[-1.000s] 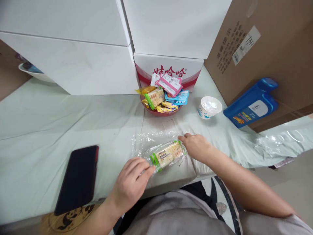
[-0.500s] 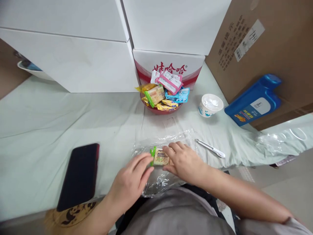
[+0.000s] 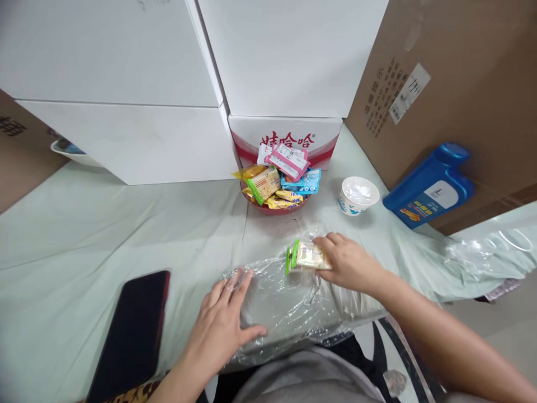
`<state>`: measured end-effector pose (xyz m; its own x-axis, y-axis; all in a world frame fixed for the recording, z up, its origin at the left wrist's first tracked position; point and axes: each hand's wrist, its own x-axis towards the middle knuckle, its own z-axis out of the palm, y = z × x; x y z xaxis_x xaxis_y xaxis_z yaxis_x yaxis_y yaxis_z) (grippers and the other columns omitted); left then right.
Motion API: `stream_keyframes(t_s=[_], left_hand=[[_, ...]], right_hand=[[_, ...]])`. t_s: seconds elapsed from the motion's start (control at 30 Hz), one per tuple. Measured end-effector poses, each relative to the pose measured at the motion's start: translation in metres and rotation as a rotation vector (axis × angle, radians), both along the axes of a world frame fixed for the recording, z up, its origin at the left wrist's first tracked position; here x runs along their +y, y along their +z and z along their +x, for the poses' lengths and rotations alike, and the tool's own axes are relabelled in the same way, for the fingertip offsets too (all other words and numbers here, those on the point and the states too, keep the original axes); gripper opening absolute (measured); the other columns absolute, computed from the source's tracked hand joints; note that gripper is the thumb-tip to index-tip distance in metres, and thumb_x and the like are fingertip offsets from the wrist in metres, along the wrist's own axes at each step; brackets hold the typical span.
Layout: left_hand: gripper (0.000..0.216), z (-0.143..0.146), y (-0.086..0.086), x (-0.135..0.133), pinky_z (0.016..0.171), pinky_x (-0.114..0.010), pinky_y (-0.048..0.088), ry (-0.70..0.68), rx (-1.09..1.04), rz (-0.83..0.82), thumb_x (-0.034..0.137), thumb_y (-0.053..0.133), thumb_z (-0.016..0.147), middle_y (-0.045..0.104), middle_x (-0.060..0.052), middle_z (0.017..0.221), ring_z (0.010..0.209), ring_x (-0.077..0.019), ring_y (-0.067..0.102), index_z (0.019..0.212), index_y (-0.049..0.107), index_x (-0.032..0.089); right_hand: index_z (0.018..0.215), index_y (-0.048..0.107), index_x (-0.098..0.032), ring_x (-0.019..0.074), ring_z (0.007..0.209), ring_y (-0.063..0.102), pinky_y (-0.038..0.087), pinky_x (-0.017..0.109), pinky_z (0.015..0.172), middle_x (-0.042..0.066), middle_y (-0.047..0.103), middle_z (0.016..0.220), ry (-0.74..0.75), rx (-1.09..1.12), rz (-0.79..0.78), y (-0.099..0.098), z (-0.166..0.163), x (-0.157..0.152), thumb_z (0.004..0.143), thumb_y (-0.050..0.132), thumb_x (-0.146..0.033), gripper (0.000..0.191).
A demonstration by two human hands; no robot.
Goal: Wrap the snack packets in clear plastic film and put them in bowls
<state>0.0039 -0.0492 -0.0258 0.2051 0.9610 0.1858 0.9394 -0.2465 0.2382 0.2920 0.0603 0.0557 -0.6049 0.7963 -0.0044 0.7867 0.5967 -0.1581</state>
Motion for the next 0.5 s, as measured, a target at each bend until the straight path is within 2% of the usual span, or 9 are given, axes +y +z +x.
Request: stream_keyframes(t_s=[0.13,0.2,0.3,0.37,0.43,0.5], left_hand=[[0.127,-0.002,-0.007,0.003,0.096,-0.051,0.047,0.021,-0.083,-0.005,0.045,0.091,0.048,0.051,-0.013,0.141,0.118,-0.037,0.052,0.152,0.021,0.028],[0.13,-0.003,-0.009,0.003,0.098,-0.051,0.046,0.033,-0.119,-0.012,0.044,0.092,0.046,0.049,-0.013,0.142,0.12,-0.0369,0.05,0.152,0.019,0.028],[0.129,-0.004,-0.01,0.003,0.1,-0.052,0.044,0.052,-0.142,-0.028,0.044,0.092,0.046,0.043,-0.013,0.147,0.125,-0.0381,0.046,0.152,0.018,0.028],[0.125,-0.004,-0.011,0.003,0.102,-0.053,0.042,0.062,-0.144,-0.046,0.045,0.091,0.048,0.041,-0.011,0.15,0.127,-0.0385,0.044,0.151,0.021,0.03],[0.119,-0.005,-0.013,0.003,0.103,-0.054,0.04,0.068,-0.141,-0.062,0.045,0.089,0.051,0.041,-0.01,0.15,0.128,-0.0384,0.043,0.15,0.024,0.032],[0.116,-0.005,-0.014,0.003,0.103,-0.054,0.04,0.069,-0.133,-0.074,0.045,0.088,0.053,0.041,-0.009,0.15,0.129,-0.0382,0.043,0.15,0.026,0.032]], right_hand=[[0.133,0.046,-0.019,0.0278,0.1,0.058,0.049,0.042,0.085,0.013,0.058,0.114,-0.016,0.176,0.264,0.042,-0.008,0.04,0.083,0.061,-0.04,0.056],[0.138,0.042,-0.019,0.0309,0.108,0.054,0.047,0.046,0.089,0.015,0.055,0.12,-0.004,0.25,0.361,0.052,-0.025,0.073,0.084,0.06,-0.041,0.06],[0.141,0.038,-0.018,0.0336,0.12,0.047,0.041,0.051,0.098,0.018,0.05,0.131,0.039,0.292,0.387,0.041,-0.054,0.13,0.084,0.059,-0.037,0.064],[0.142,0.039,-0.016,0.0335,0.122,0.045,0.038,0.051,0.102,0.018,0.05,0.133,0.005,0.22,0.294,0.025,-0.069,0.161,0.083,0.059,-0.032,0.064],[0.145,0.036,-0.013,0.0341,0.124,0.044,0.037,0.052,0.103,0.019,0.048,0.136,-0.052,0.156,0.2,0.013,-0.075,0.175,0.084,0.059,-0.032,0.067],[0.145,0.036,-0.012,0.0355,0.13,0.039,0.032,0.054,0.106,0.02,0.044,0.141,-0.082,0.178,0.227,0.012,-0.073,0.167,0.086,0.059,-0.037,0.069]])
